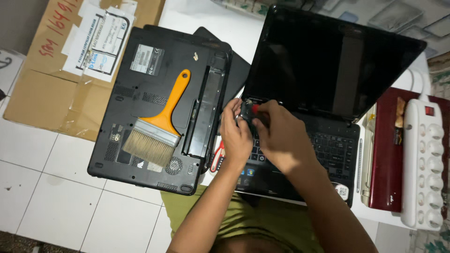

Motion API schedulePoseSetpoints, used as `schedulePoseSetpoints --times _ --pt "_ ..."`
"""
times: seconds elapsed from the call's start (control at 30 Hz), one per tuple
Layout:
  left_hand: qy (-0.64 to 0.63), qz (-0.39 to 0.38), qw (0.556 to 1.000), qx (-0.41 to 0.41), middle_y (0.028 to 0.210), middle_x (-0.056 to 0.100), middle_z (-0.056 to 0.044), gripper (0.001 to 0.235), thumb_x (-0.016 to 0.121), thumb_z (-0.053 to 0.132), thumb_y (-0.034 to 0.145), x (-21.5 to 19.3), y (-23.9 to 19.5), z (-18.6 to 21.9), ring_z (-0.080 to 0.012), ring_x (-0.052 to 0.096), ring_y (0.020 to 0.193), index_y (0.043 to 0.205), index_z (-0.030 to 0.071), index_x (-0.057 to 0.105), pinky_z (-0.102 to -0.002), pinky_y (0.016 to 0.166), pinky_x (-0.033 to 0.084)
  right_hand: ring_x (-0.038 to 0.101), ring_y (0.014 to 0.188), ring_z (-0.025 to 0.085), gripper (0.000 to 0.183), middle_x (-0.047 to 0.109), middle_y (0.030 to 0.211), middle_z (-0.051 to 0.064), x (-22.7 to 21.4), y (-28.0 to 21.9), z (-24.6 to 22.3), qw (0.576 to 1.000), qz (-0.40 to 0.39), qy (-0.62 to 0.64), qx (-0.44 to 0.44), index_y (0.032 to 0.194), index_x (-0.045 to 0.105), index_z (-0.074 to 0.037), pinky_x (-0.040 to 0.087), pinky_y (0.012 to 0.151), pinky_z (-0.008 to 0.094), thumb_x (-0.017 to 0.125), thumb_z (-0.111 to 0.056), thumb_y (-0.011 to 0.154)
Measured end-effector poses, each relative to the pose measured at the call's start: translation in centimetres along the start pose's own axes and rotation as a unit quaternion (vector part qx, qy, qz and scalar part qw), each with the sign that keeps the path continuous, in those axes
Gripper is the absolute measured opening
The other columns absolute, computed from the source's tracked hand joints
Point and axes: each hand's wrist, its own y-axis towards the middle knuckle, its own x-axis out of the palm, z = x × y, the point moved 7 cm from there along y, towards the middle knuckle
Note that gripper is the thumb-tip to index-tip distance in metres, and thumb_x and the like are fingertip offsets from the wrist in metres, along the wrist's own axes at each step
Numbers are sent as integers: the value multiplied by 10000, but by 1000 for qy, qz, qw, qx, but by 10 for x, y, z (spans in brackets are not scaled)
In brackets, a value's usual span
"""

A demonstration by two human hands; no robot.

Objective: The person uses a screwdriver to remove screws from the bezel of a laptop screen. They systematically unscrew fasteners from the top and side edges of the display frame while the laptop rests on their lap.

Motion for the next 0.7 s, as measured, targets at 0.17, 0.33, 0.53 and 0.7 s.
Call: schedulePoseSetpoints --times 0.17,0.33,0.53,0.7 --pt "18 17 1000 12 1307 764 -270 484 475 -80 1008 -1 1 -4 -477 778 1234 1454 -12 650 -447 1071 679 841 894 485 226 742 1109 149 -1 10 -9 997 -59 -51 -27 1320 736 -124 675 691 552 672 -130 1103" --pt "17 35 999 20 1271 778 -276 495 473 -109 999 2 0 -6 -469 796 1194 1444 -6 665 -428 1023 704 826 829 457 174 721 940 138 -6 21 -10 981 31 -116 -151 1107 722 -141 674 699 566 716 -313 1087" --pt "-17 41 999 22 1266 777 -308 487 481 -118 992 -9 -3 3 -515 789 1181 1432 -24 667 -482 1019 702 835 907 405 160 800 957 138 -27 25 -2 986 54 -88 -129 1134 804 -171 670 795 528 764 -325 1124" --pt "21 20 999 41 1291 787 -217 480 536 -35 1012 -37 -41 34 -471 775 1237 1451 60 705 -539 1067 645 816 1028 405 191 776 1108 102 -23 7 6 990 73 -45 -108 1207 800 -209 667 891 536 789 -357 1086"
